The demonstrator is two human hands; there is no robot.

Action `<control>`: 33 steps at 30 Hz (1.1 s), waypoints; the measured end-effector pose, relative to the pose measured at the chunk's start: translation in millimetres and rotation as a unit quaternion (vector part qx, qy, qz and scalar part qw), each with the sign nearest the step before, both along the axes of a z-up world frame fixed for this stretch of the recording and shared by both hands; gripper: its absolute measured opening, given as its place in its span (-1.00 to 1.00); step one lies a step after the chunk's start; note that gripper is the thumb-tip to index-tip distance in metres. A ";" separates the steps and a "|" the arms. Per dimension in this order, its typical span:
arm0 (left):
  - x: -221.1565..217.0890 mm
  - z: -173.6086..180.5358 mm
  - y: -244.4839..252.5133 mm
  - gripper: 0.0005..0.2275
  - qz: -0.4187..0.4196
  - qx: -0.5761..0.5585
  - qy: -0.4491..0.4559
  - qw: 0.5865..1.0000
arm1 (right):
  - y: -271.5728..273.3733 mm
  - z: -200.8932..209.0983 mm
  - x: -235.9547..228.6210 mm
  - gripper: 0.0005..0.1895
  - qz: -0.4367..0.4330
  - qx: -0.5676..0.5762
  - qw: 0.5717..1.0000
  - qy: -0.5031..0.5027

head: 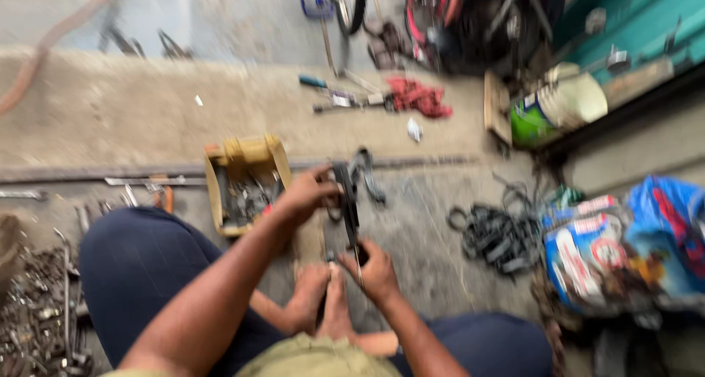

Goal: The person sits on the floor and uses scissors to cut a long strip of black rubber into smaller pieces. They repeatedly adjust the rubber strip and cut it into segments, placing the cut pieces on the floor.

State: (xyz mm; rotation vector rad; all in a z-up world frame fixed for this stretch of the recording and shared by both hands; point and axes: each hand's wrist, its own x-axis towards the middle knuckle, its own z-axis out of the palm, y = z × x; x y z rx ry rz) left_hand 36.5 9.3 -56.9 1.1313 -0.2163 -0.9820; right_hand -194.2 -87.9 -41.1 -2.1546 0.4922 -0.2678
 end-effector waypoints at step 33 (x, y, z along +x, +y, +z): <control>-3.7 6.1 -8.2 -0.50 0.001 0.010 -0.004 1.000 | 12.9 10.1 -3.1 -0.73 -0.034 0.009 0.997 0.062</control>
